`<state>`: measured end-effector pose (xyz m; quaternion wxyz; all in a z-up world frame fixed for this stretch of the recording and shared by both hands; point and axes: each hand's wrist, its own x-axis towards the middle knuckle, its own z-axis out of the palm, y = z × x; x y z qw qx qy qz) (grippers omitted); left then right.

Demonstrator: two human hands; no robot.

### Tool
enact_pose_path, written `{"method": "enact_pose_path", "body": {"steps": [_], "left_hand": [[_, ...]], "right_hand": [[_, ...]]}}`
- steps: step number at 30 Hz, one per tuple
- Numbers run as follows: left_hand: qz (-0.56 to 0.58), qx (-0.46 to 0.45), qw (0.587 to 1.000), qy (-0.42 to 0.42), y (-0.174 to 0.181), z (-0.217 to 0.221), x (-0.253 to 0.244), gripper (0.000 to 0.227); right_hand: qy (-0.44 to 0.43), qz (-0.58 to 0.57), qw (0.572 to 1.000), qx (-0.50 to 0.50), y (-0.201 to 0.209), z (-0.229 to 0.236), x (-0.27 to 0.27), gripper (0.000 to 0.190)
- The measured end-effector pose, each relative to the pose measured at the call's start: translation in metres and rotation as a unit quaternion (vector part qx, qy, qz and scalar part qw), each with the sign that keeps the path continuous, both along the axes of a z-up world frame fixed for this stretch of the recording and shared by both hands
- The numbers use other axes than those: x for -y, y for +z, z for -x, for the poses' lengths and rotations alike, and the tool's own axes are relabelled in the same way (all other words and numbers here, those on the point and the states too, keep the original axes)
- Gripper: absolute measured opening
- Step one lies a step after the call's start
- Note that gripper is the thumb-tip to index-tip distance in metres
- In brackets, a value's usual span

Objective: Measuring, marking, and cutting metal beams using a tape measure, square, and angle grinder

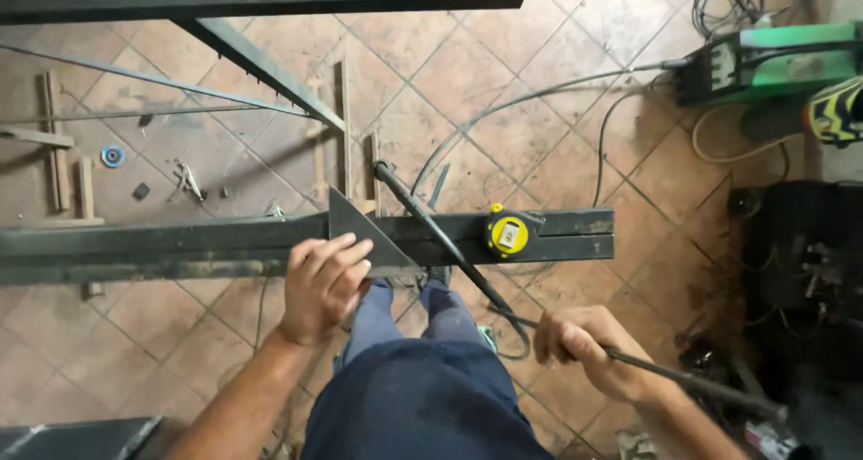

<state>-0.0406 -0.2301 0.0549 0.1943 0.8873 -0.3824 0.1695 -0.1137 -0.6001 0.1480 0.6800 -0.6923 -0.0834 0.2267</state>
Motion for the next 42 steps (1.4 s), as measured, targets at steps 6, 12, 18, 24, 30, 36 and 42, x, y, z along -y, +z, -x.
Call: {"method": "enact_pose_path", "body": {"steps": [6,12,18,24,30,36,42], "left_hand": [[-0.077,-0.039,0.994,0.071,0.013,0.023,-0.024,0.047],[0.281,-0.384,0.879,-0.033,0.122,0.047,0.005,0.029],[0.287,-0.466,0.820,-0.167,0.103,0.059,0.036,0.036],[-0.143,-0.027,0.988,0.058,0.026,-0.008,-0.068,0.063],[-0.064,0.010,0.996,-0.058,-0.020,-0.033,-0.093,0.045],[-0.059,0.015,0.996,-0.070,-0.009,-0.037,-0.096,0.027],[-0.075,-0.079,0.992,-0.066,0.001,-0.041,-0.097,0.028]], "right_hand": [[-0.018,0.116,0.988,0.102,0.011,0.022,-0.002,0.069],[-0.100,0.130,0.965,0.204,-0.016,0.030,-0.047,0.031],[-0.017,0.054,0.968,0.245,-0.018,0.039,-0.100,0.033],[-0.186,0.204,0.961,-0.006,-0.085,0.081,-0.121,0.012],[-0.291,0.046,0.955,-0.018,-0.154,0.062,-0.186,0.022],[-0.375,-0.029,0.926,-0.030,-0.213,0.030,-0.236,0.018],[-0.467,-0.166,0.862,-0.107,-0.179,0.014,-0.268,0.017]]}}
